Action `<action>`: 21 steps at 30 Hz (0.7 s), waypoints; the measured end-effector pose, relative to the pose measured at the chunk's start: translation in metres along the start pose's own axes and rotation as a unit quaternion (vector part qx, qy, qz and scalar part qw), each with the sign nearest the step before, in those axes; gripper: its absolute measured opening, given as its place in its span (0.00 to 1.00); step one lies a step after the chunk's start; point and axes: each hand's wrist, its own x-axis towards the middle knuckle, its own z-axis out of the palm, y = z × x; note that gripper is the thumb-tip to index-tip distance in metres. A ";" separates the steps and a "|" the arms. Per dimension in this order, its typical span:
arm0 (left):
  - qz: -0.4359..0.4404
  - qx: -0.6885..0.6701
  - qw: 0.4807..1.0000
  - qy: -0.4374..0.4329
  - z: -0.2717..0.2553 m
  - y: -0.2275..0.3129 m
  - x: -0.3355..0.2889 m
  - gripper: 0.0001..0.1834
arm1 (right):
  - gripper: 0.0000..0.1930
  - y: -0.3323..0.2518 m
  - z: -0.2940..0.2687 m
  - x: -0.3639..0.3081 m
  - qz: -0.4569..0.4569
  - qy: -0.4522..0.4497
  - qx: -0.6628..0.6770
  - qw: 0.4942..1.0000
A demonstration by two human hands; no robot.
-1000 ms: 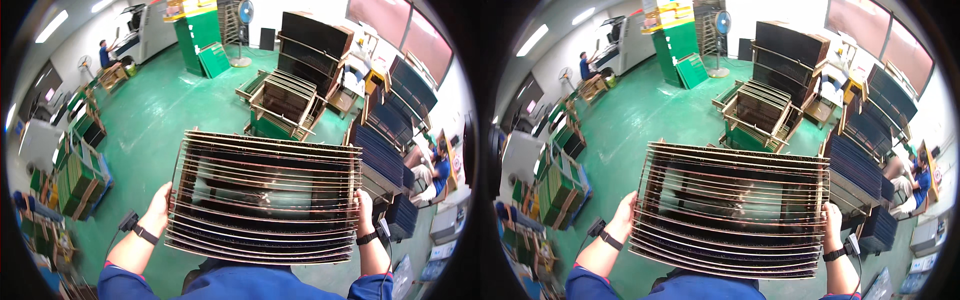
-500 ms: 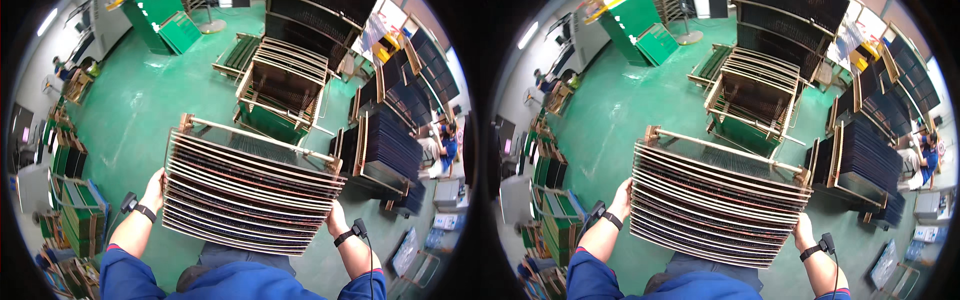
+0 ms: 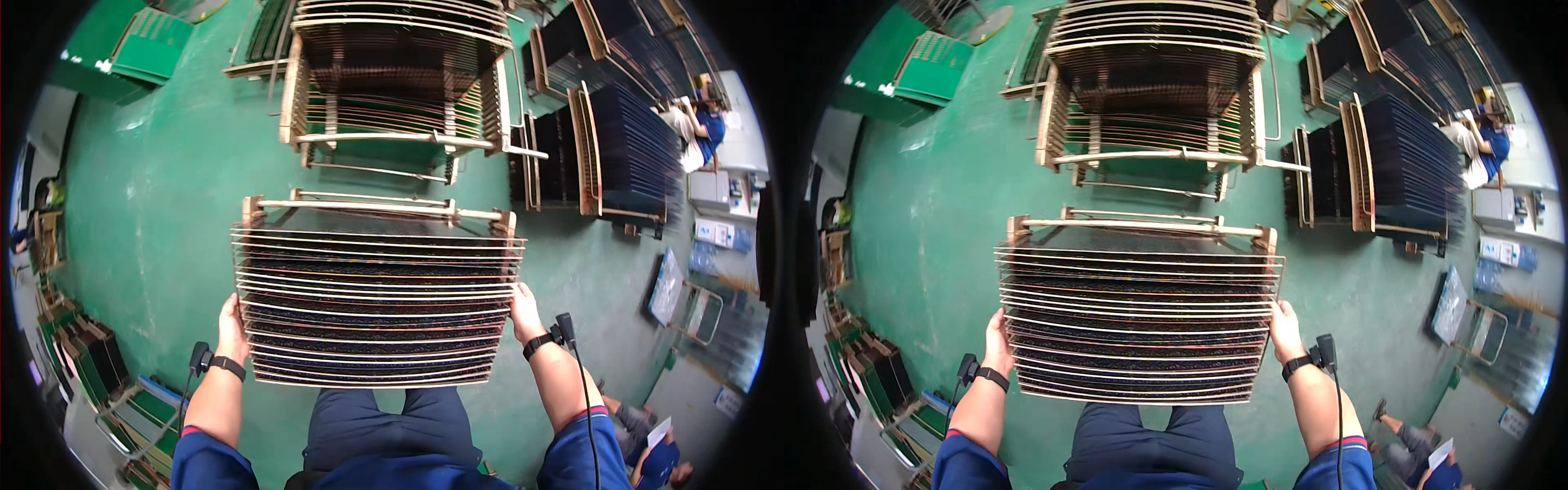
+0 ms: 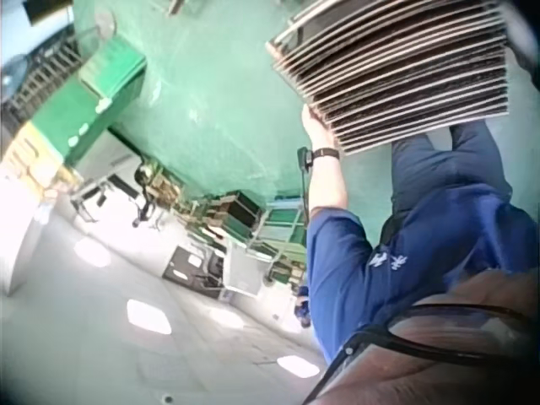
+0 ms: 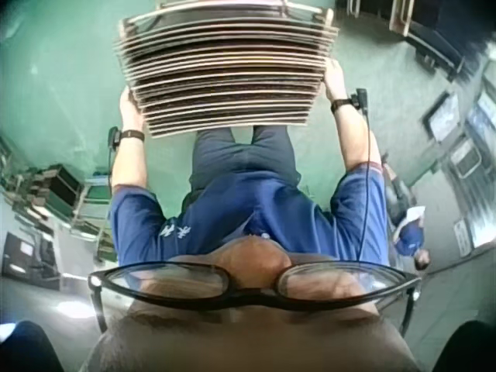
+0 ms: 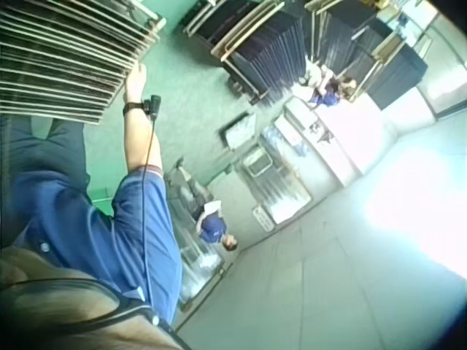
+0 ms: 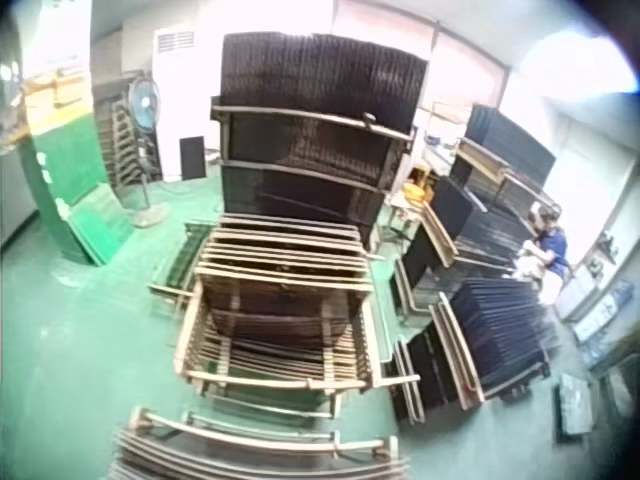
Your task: Manually picking up patterned industrial plates from a conveyor belt and loading them into vertical slots of a storage rack.
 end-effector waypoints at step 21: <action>0.451 0.500 0.726 -0.140 0.031 0.046 -0.047 0.18 | 0.18 0.138 -0.102 -0.540 0.056 -0.564 -0.435 0.700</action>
